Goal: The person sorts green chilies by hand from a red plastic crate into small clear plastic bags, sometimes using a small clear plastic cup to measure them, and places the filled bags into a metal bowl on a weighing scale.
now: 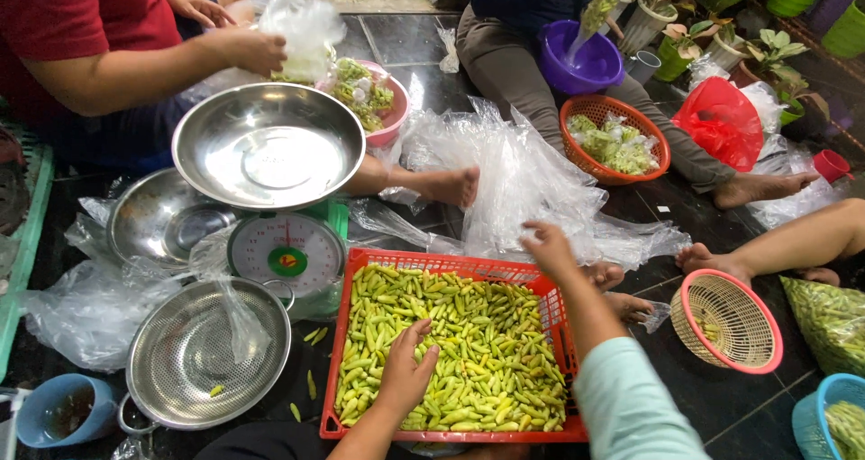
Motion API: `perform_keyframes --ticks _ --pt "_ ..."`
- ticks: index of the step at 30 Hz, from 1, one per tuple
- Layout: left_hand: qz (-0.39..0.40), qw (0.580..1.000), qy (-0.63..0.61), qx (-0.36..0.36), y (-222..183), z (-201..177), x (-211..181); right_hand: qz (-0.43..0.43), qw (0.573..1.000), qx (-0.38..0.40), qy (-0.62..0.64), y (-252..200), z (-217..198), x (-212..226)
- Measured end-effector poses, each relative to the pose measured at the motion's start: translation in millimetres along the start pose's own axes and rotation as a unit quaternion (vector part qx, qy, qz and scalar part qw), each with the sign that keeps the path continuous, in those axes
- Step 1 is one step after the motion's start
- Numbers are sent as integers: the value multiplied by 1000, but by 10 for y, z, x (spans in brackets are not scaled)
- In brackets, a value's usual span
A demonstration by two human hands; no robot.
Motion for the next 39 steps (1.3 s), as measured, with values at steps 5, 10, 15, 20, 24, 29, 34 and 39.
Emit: perform_keyframes --ticks 5,10,15,20,24,29,34,39 --pt "-4 1000 0 -10 7 -56 14 -159 972 -36 -171 -79 935 -408" --pt "-66 998 0 14 15 -86 -81 -70 969 -133 -195 -274 831 -187" --pt "-55 998 10 8 -4 -42 -39 -47 969 -78 -230 -316 698 -92" --pt "-78 996 19 35 16 -51 -109 -93 947 -41 -305 -238 779 -143" --pt "-66 997 22 16 62 -80 -129 -254 925 -221 -180 -629 759 210" --pt "-100 994 6 -37 92 -135 -39 -363 897 -232 -95 -1433 666 769" --pt "-77 995 -19 -57 42 -140 31 -60 957 -31 -282 -771 662 367" --pt "-95 995 -1 -39 72 -91 -36 -99 912 -46 -395 -26 640 -51"
Point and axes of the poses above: each hand's wrist, its own y-axis towards the middle knuckle, its own z-axis out of the palm, x = y × z, the point moved 5 cm from there along y, towards the middle knuckle, and after that the axes turned 11 degrees about -x, right-handed, at the moved point
